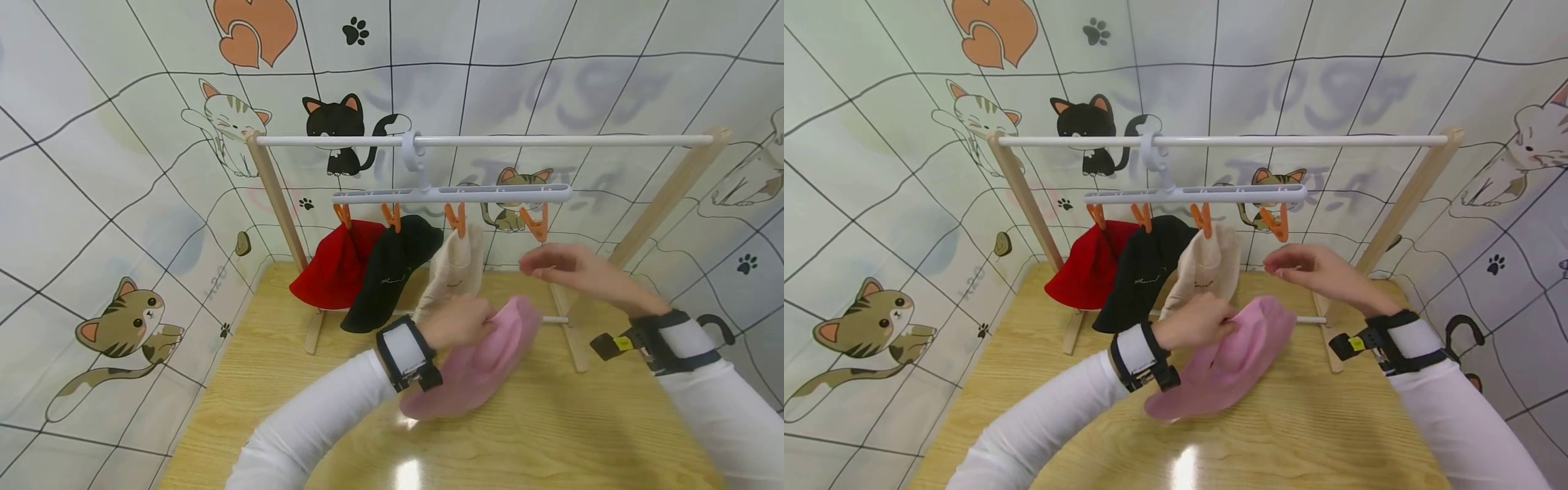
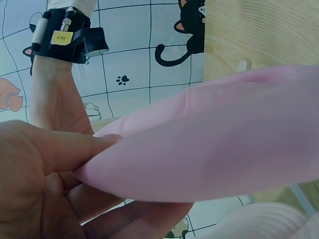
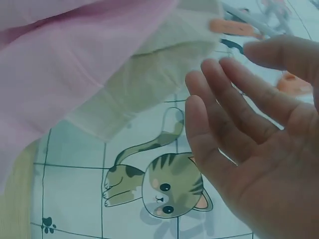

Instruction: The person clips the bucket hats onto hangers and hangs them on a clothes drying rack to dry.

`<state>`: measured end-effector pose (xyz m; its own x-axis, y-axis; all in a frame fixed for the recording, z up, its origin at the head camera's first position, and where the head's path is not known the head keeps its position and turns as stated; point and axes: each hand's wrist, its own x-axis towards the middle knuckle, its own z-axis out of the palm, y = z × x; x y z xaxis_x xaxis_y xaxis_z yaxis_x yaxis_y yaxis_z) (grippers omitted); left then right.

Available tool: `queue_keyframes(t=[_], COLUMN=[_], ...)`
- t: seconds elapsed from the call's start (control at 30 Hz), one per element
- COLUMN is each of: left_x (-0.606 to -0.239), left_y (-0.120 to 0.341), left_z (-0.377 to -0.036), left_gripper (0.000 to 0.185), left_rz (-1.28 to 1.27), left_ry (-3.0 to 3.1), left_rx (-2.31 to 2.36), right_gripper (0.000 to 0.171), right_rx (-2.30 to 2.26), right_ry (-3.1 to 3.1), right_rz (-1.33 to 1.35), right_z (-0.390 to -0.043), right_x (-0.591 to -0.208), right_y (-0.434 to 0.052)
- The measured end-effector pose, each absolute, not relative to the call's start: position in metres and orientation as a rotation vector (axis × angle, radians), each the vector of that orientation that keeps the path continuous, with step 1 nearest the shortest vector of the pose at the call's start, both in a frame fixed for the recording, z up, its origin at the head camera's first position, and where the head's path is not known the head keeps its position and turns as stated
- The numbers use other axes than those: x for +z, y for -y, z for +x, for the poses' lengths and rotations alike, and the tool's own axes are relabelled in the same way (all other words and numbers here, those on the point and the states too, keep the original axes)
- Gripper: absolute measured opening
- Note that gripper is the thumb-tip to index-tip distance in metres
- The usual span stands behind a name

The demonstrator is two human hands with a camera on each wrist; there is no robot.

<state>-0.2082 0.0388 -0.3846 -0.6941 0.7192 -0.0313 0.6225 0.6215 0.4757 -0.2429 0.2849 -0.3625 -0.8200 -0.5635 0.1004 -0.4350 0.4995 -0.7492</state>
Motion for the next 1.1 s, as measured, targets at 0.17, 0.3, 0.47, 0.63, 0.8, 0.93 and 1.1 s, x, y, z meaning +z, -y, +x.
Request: queue_keyframes(t=[0.17,0.3,0.47,0.63,0.8,0.93,1.1], left_x=[-0.378,-0.372,-0.369,-0.366,-0.360,-0.357,-0.355], left_y=[-0.041,-0.044,-0.047,-0.048,-0.049,-0.051,-0.052], left_z=[-0.209,-0.211,-0.213,-0.216,-0.217,-0.219,-0.223], left_gripper=[0.029,0.025,0.024,0.020,0.020,0.022,0.020], left_rz=[1.086,1.071,1.068,1.115,1.128,1.125,1.129], left_ry=[-2.611,-2.616,-2.615,-2.632,-2.642,-2.642,-2.646], left_rx=[0.702,0.701,0.692,0.660,0.641,0.652,0.680], right_gripper=[0.035,0.044,0.047,0.038,0.037,0.038,0.040], right_rx=[-1.360,-1.417,-1.524,-1.794,-1.887,-1.953,-1.998], right_ry=[-2.569,-2.585,-2.536,-2.155,-1.887,-1.759,-1.651], right_rz=[-0.723,-0.594,-0.678,-0.887,-0.903,-0.932,-0.969], right_z=[-0.246,-0.246,-0.251,-0.265,-0.275,-0.278,-0.281], right_x=[-0.346,-0.334,-0.323,-0.317,-0.314,-0.316,-0.318], right_y=[-0.290,-0.289,-0.283,-0.277,-0.270,-0.267,-0.264])
